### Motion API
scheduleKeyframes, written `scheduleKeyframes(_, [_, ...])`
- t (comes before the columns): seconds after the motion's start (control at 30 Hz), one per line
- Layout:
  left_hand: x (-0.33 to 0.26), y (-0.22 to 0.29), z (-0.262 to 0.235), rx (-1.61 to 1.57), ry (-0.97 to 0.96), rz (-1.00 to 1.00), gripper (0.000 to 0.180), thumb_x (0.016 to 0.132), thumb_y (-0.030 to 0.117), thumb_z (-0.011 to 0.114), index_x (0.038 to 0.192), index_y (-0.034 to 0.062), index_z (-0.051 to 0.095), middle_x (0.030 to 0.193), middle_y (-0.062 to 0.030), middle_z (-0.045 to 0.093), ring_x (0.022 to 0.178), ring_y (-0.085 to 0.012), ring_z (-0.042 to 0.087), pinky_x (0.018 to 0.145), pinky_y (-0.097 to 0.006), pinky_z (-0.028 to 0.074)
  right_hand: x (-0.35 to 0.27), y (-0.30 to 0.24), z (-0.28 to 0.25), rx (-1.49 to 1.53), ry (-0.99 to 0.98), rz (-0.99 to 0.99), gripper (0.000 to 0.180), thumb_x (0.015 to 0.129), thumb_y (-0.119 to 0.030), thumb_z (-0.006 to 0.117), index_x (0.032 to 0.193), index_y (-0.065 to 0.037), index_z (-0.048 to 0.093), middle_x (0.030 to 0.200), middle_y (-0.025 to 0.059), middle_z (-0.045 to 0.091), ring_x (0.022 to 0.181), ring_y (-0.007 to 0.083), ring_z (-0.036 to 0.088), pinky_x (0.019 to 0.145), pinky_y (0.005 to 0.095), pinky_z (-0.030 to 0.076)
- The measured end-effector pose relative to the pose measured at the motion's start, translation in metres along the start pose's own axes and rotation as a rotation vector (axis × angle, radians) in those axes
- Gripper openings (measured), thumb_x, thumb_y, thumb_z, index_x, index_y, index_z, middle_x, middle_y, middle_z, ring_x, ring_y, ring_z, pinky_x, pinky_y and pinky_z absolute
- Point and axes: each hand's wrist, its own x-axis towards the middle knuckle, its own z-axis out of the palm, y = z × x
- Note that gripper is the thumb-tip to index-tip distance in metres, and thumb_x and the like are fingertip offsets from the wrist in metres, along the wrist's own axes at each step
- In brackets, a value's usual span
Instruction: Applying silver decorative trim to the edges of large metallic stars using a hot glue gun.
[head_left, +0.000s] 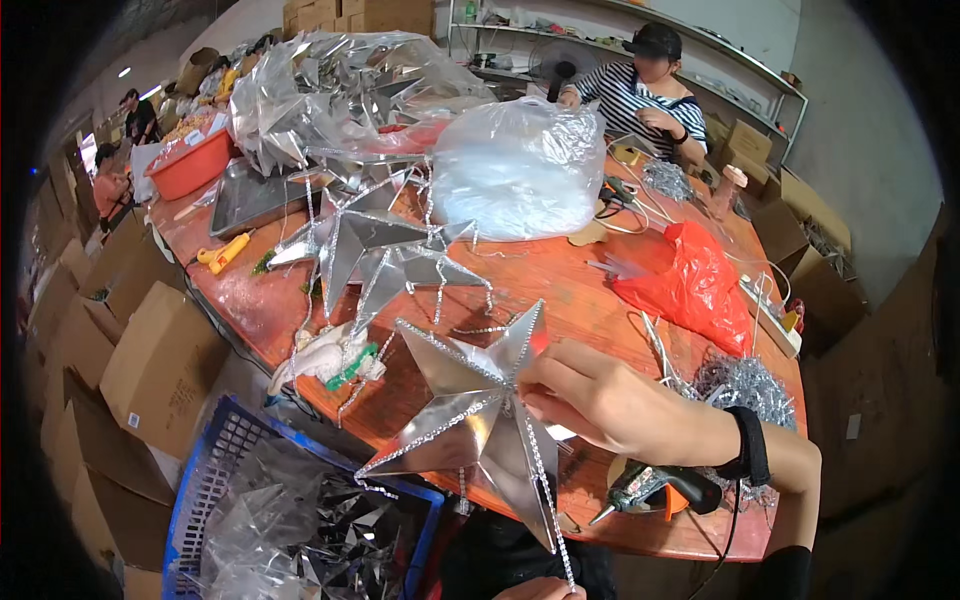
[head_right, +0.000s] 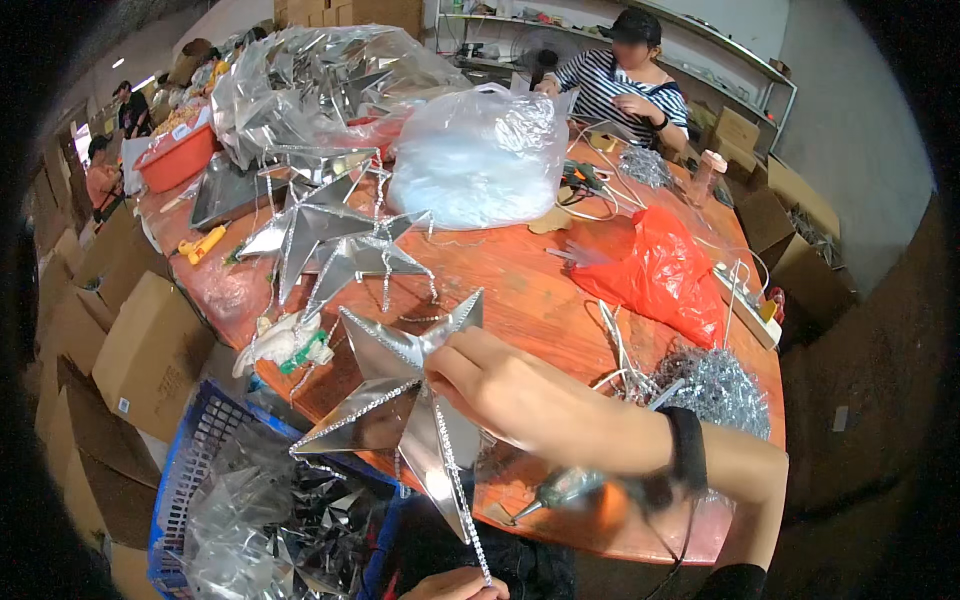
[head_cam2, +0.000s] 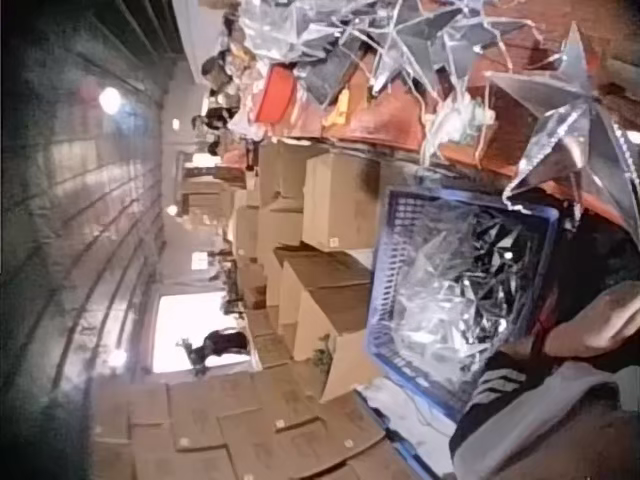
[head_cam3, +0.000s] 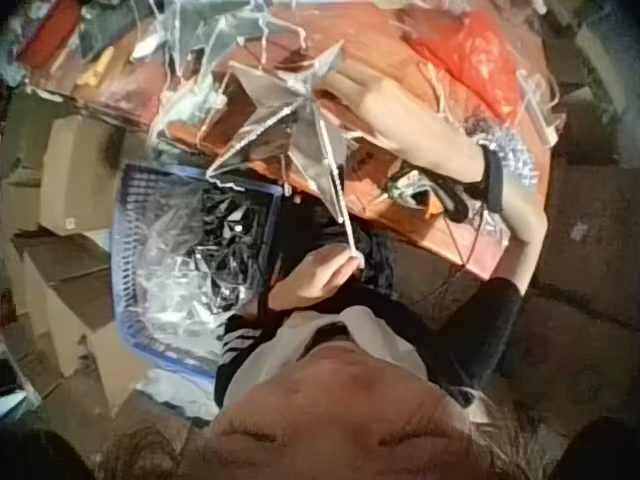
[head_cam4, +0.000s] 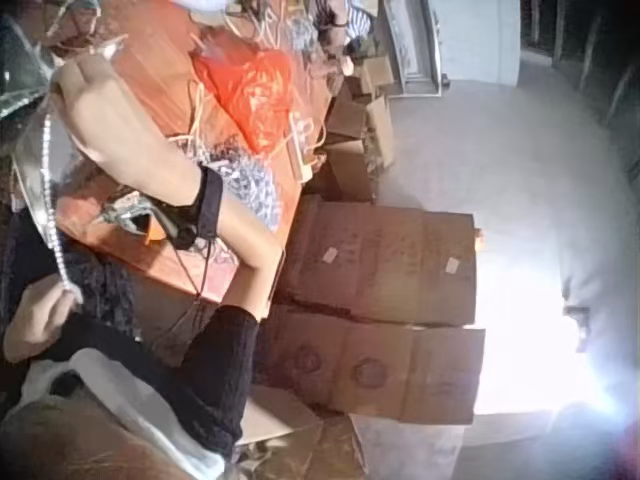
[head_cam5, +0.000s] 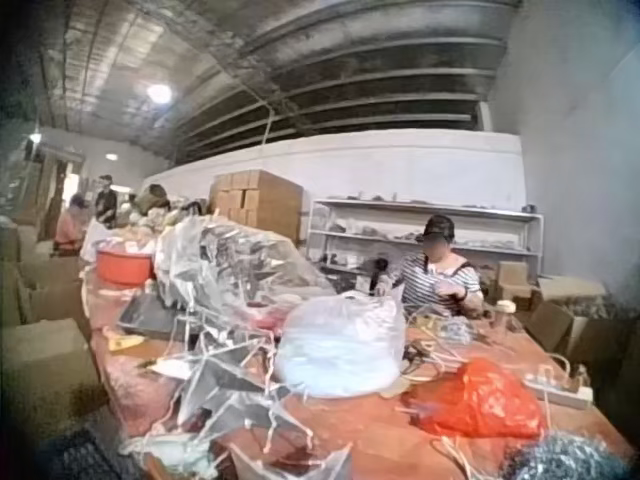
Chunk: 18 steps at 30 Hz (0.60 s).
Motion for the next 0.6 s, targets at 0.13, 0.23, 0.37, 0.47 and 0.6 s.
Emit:
scheduleKeyframes(0.13, [0.010, 0.006, -0.006, -0.009, 0.064, 0.026, 0.023, 0.082, 0.004, 0.056, 0.103, -0.0045, 0.053, 0.100, -0.0200, 0.055, 0.087, -0.0355, 0.056, 0.078, -0.042, 0.047, 0.004, 0.004, 0.005, -0.062, 0.051, -0.028, 0.019, 0.083, -0.008, 0.056, 0.099, 0.002, 0.050, 0.090, 0.0145, 0.049, 0.085, 0.0306, 0.054, 0.072, 0.0363, 0.047])
scheduleKeyframes(0.23, [0.010, 0.008, -0.008, -0.028, 0.077, 0.004, 0.023, 0.082, 0.004, 0.057, 0.103, -0.0050, 0.054, 0.097, -0.0188, 0.056, 0.087, -0.0351, 0.056, 0.077, -0.042, 0.047, 0.008, 0.007, 0.011, -0.074, 0.065, -0.058, 0.020, 0.082, -0.007, 0.057, 0.099, 0.002, 0.050, 0.090, 0.0144, 0.049, 0.083, 0.0305, 0.054, 0.072, 0.0366, 0.047])
scheduleKeyframes(0.37, [0.016, 0.010, -0.014, 0.075, 0.067, 0.116, 0.025, 0.080, 0.003, 0.060, 0.102, -0.0062, 0.055, 0.094, -0.0177, 0.057, 0.088, -0.0343, 0.056, 0.076, -0.042, 0.047, 0.009, 0.007, 0.013, -0.085, 0.076, -0.061, 0.020, 0.081, -0.007, 0.058, 0.098, 0.002, 0.051, 0.088, 0.0144, 0.049, 0.083, 0.0303, 0.054, 0.072, 0.0368, 0.047])
scheduleKeyframes(0.47, [0.016, 0.010, -0.008, -0.085, 0.132, 0.034, 0.024, 0.079, 0.002, 0.061, 0.100, -0.0070, 0.055, 0.095, -0.0176, 0.057, 0.085, -0.0336, 0.056, 0.076, -0.042, 0.047, 0.009, 0.007, 0.014, -0.110, 0.069, -0.049, 0.020, 0.080, -0.006, 0.057, 0.097, 0.003, 0.051, 0.087, 0.0143, 0.050, 0.084, 0.0302, 0.053, 0.072, 0.0367, 0.047])
scheduleKeyframes(0.6, [0.023, 0.013, -0.016, 0.012, 0.109, 0.129, 0.022, 0.078, 0.001, 0.061, 0.097, -0.0076, 0.055, 0.093, -0.0171, 0.057, 0.082, -0.0328, 0.057, 0.075, -0.041, 0.048, 0.008, 0.004, 0.013, -0.136, 0.062, -0.050, 0.020, 0.080, -0.007, 0.057, 0.096, 0.003, 0.051, 0.086, 0.0142, 0.050, 0.085, 0.0298, 0.053, 0.072, 0.0362, 0.047])
